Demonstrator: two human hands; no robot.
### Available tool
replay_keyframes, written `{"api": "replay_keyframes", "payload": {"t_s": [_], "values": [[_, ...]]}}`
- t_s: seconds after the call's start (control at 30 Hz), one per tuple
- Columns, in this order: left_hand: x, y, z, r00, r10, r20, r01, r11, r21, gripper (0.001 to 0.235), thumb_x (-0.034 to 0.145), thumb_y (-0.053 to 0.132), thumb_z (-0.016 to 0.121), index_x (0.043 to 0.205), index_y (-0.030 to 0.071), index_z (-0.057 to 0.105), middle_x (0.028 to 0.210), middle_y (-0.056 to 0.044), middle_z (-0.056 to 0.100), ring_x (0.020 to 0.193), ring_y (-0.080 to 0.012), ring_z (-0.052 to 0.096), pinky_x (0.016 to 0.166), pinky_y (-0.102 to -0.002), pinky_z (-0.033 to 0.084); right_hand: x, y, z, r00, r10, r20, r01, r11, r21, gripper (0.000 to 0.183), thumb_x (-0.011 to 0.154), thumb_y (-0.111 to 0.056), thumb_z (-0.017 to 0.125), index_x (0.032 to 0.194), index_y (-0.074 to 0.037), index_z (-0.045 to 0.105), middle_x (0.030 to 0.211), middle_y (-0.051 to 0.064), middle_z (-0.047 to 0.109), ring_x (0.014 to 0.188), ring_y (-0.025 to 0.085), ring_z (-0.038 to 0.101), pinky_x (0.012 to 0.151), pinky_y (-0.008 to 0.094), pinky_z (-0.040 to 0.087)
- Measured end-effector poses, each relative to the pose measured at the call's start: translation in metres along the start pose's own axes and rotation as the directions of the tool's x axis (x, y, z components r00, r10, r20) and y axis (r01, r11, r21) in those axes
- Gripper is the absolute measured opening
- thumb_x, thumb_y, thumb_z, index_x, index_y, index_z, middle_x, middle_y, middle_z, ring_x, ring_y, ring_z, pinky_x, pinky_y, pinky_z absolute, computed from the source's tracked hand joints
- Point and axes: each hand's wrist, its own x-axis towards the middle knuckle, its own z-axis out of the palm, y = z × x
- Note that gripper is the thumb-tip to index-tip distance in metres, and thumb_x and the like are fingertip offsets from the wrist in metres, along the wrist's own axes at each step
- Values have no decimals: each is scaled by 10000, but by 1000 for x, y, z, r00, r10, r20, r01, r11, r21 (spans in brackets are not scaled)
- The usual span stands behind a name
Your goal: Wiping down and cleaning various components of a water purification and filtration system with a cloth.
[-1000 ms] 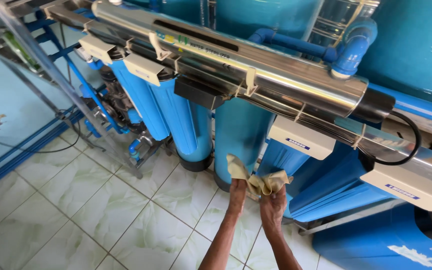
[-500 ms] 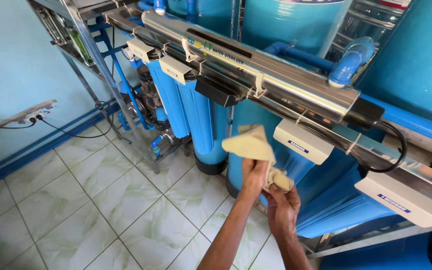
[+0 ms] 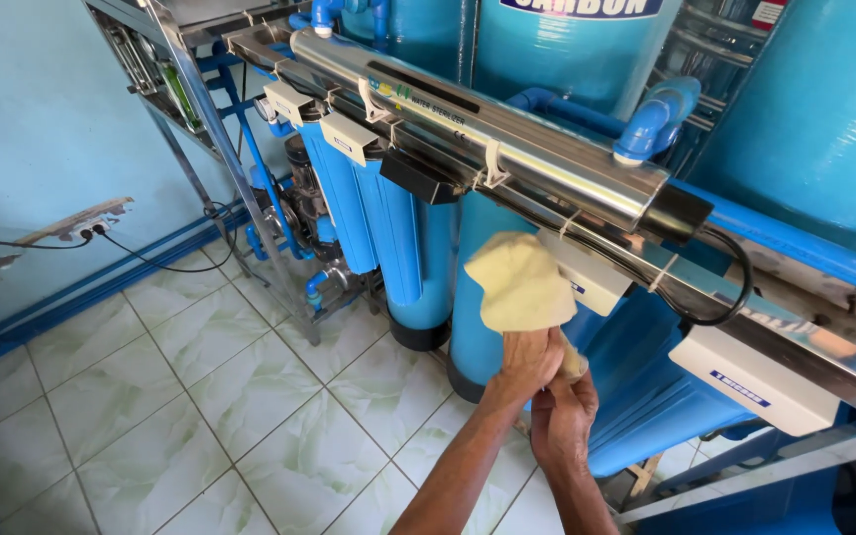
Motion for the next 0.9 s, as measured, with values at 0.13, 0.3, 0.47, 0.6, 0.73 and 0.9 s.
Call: {"api": "replay_keyframes", "payload": {"t_s": [0.13,0.3,0.47,0.6,0.73,0.9], "values": [[-6,-12,11,945,-232,228,198,966,165,194,883,84,611,1050,15,683,981,-227,678,948,-467,626,864,-560,487,7,2,-14,998,-18,55,19,1000,-20,263,992,-4,570,1247,-49,620,1171,72,685,1039,198,659,882,367,549],[-18,-23,-8,994,-97,49,92,992,88,285,815,48,596,1081,9,690,1023,-228,687,959,-488,625,836,-557,494,-6,7,-13,995,2,97,3,999,-42,279,962,-2,613,1234,-64,609,1162,51,674,1045,182,656,864,377,561],[-4,-14,-66,872,-486,60,474,804,-359,184,964,154,676,1069,12,728,961,-106,761,870,-253,728,791,-386,577,-29,-3,15,942,-204,266,250,956,-153,378,979,10,632,1352,-14,577,1276,63,656,1161,153,603,1008,321,478],[3,4,-106,858,-512,-39,461,803,-379,245,941,214,722,1103,30,737,995,-57,779,901,-160,733,807,-322,578,-42,-30,46,883,-368,292,430,884,-185,384,1006,-16,634,1378,4,538,1315,60,635,1212,138,580,1076,298,457],[6,7,-120,901,-433,29,404,812,-421,201,944,161,763,1082,15,753,980,-74,763,896,-158,694,793,-321,567,-32,-44,63,828,-489,274,558,765,-321,503,1042,-67,619,1506,17,444,1336,67,597,1187,130,566,1057,274,454],[21,8,-120,870,-425,250,480,615,-626,168,957,126,738,1082,15,746,1012,-58,759,923,-122,683,825,-303,564,-11,-45,95,677,-692,253,677,450,-582,587,1064,-71,623,1582,44,372,1509,114,457,1283,179,515,1096,299,442]]}}
